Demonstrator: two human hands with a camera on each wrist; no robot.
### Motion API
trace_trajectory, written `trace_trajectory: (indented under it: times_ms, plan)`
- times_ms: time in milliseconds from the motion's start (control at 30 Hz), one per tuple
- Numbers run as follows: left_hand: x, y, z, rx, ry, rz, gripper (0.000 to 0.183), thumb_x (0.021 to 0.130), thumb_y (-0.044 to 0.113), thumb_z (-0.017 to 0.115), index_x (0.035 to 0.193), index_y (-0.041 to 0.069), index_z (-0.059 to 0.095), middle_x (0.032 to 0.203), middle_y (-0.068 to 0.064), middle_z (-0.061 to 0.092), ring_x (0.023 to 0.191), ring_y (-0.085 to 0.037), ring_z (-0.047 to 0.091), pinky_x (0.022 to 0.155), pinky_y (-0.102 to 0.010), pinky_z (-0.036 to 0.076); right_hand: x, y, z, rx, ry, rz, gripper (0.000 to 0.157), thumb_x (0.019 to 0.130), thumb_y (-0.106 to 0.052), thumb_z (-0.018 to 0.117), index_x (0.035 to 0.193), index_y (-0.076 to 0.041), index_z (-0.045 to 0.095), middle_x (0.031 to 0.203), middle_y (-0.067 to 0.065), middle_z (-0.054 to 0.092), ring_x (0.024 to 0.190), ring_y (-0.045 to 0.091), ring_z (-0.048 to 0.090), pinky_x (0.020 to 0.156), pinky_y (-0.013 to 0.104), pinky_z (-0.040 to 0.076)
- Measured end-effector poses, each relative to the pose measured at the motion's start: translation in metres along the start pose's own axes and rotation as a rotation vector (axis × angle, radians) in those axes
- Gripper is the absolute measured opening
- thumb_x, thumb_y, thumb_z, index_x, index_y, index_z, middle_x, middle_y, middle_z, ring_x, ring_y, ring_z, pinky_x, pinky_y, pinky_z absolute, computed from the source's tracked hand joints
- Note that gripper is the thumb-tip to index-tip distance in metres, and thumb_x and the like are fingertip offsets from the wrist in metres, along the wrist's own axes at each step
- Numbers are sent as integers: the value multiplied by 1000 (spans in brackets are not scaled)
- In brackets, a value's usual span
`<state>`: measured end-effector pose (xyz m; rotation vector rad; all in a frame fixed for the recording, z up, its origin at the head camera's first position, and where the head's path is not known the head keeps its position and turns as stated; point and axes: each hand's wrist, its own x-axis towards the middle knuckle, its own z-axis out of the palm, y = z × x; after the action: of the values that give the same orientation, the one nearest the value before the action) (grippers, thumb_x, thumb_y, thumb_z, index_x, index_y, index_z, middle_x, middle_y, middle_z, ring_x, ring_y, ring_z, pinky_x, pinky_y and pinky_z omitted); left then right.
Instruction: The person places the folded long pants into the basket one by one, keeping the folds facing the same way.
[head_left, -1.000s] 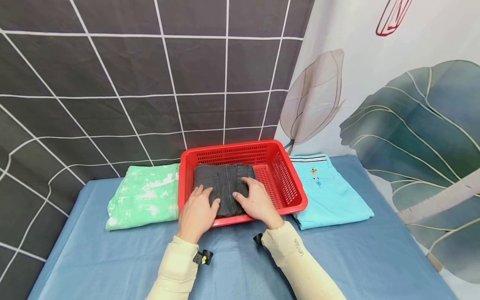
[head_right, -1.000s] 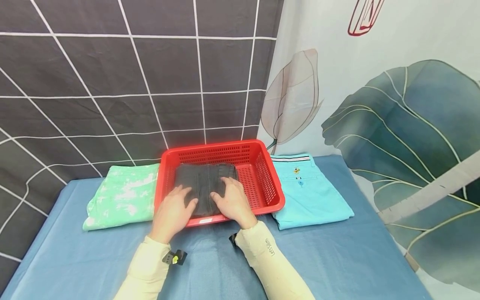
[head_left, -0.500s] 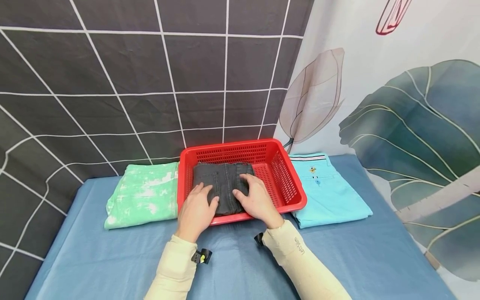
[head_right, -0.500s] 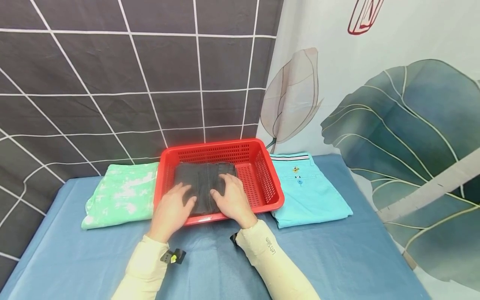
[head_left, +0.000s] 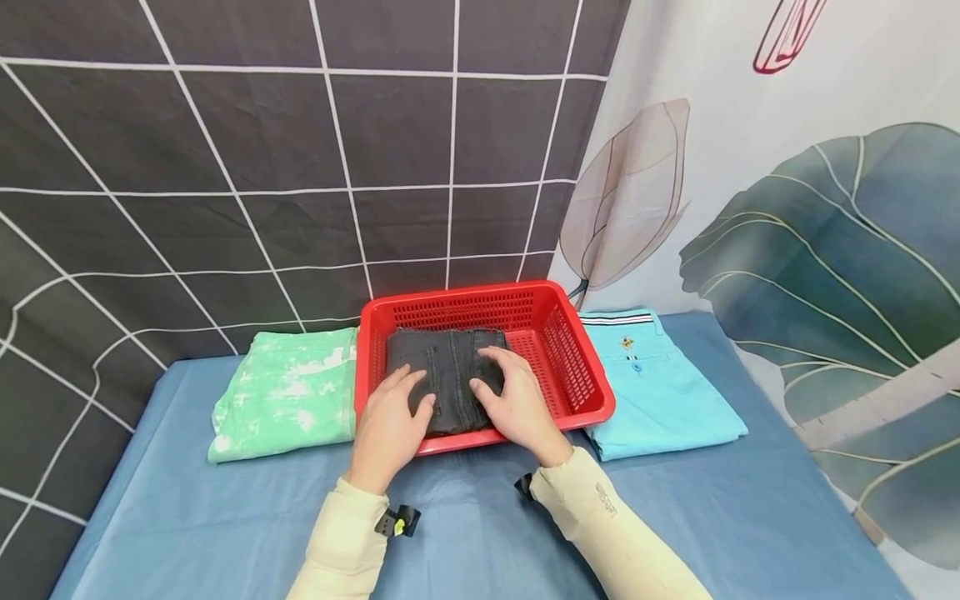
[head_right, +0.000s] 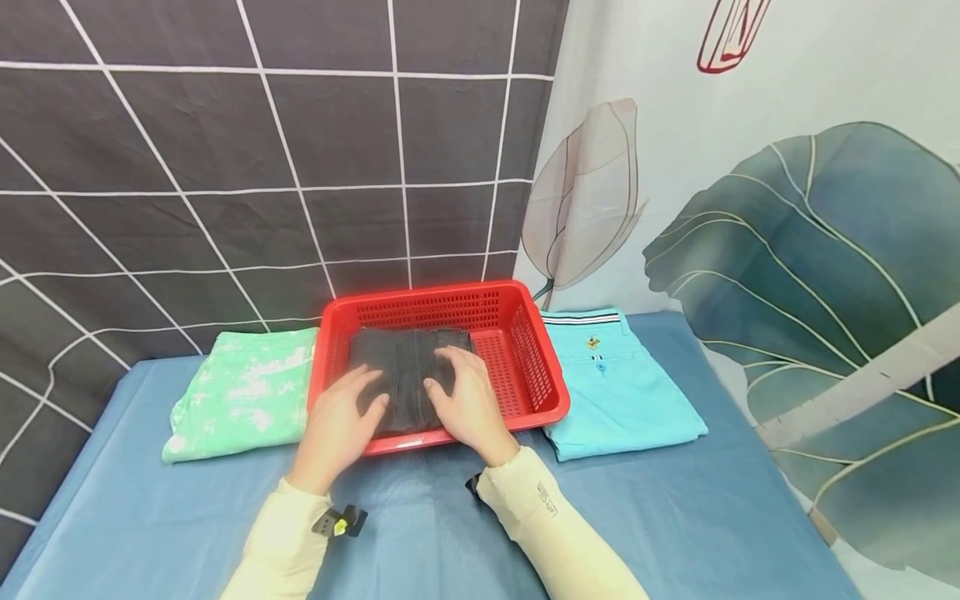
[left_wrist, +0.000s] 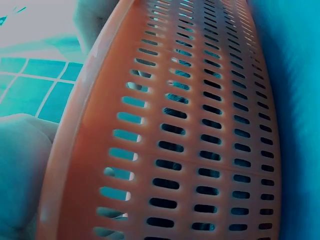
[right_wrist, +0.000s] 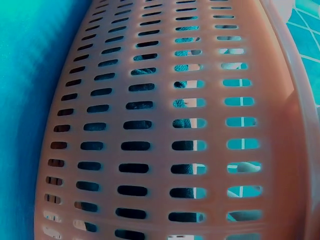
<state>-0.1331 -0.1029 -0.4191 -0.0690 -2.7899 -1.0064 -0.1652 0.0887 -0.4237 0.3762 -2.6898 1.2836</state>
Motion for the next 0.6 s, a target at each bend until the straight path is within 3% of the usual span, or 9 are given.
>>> trace_trajectory:
  times_ms: [600]
  plan:
    - [-8, -5, -28, -49, 44, -23, 44, 94, 20, 68, 134, 5, 64, 146, -19, 52, 134, -40, 48, 109, -59, 37, -13, -7, -4, 21, 46, -98, 43, 93, -14, 70, 134, -6, 61, 143, 15, 54, 136, 31, 43, 110, 54, 38]
